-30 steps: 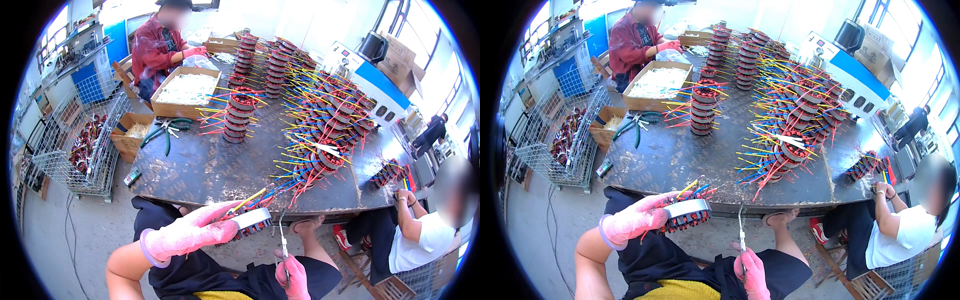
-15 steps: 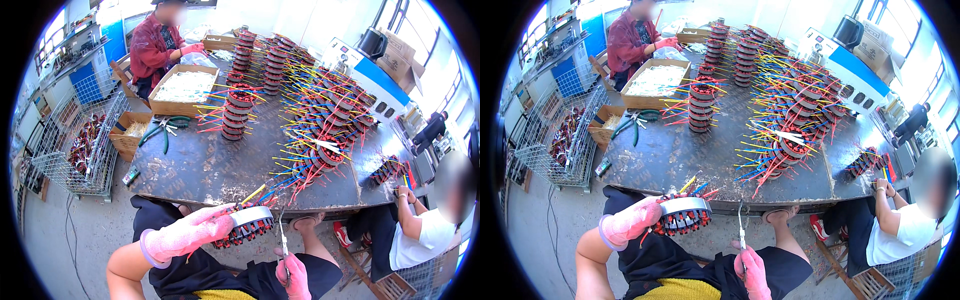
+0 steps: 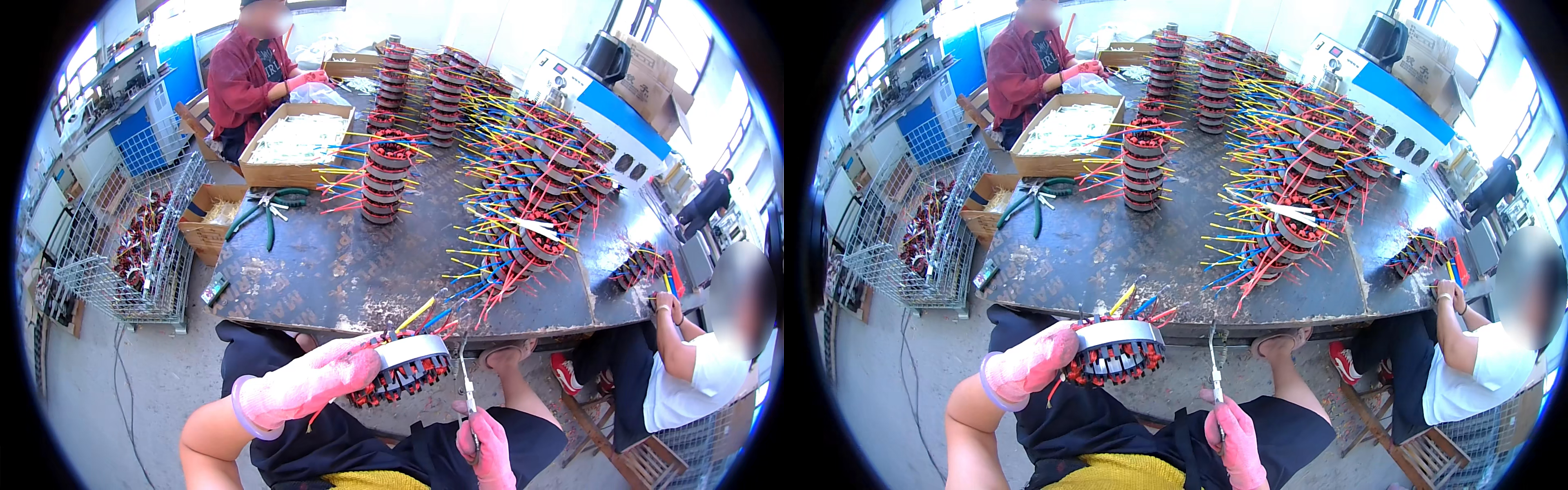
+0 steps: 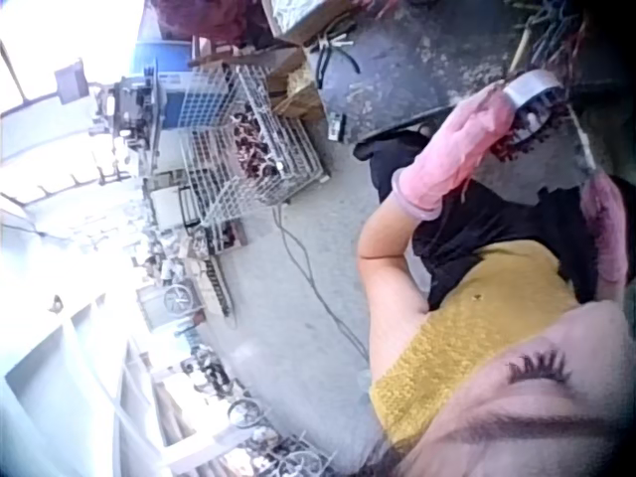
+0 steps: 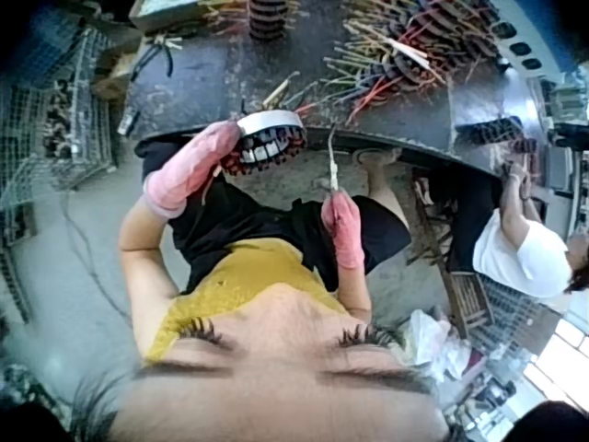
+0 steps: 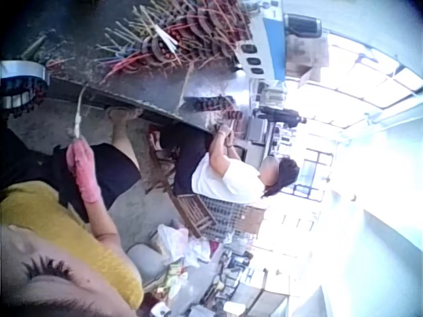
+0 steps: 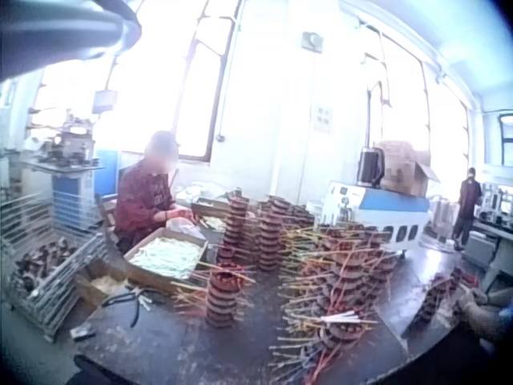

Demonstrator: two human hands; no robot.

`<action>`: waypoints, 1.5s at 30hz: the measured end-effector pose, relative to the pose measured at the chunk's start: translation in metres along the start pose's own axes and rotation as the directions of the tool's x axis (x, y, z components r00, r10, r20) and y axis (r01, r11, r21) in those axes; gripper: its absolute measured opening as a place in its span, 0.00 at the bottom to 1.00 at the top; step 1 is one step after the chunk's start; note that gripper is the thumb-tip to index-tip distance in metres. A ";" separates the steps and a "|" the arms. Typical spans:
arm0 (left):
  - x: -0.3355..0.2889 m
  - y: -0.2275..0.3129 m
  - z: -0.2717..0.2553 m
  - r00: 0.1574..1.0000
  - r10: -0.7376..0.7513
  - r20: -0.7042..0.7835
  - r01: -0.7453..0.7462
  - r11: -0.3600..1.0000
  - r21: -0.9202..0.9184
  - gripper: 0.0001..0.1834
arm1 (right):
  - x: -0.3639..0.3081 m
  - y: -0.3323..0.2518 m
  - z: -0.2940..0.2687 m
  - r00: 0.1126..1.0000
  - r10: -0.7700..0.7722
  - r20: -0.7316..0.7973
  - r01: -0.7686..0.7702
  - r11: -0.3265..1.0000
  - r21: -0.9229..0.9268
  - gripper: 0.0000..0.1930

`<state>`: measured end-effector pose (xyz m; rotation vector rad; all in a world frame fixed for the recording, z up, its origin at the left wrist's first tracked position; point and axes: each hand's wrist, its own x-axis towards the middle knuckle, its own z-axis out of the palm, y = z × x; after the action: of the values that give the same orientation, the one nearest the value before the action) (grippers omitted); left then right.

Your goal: The person trims wires on a motor stator using pliers and then solders the wire ends with a soldering iron.

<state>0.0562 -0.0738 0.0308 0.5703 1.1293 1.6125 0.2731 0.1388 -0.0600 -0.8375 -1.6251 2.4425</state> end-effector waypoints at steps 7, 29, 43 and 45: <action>0.003 0.001 0.008 0.996 0.077 -0.051 -0.082 0.992 -0.092 0.34 | -0.002 -0.003 0.000 1.000 0.029 -0.001 -0.029 1.000 -0.005 0.22; 0.020 -0.001 -0.022 0.989 0.145 0.041 -0.151 0.938 0.313 0.44 | -0.003 -0.004 -0.002 0.999 0.025 0.047 -0.024 1.000 -0.016 0.22; 0.093 -0.033 -0.113 0.951 0.224 0.212 -0.187 -0.130 0.974 0.49 | 0.021 0.023 0.009 0.965 0.241 0.108 -0.246 0.969 0.036 0.19; 0.096 -0.039 -0.117 0.952 0.224 0.208 -0.186 -0.115 0.976 0.50 | 0.023 0.026 0.007 0.959 0.257 0.116 -0.263 0.964 0.034 0.18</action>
<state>-0.0531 -0.0292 -0.0719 1.8181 2.3415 0.5629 0.2558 0.1306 -0.0900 -0.9816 -1.5712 2.7404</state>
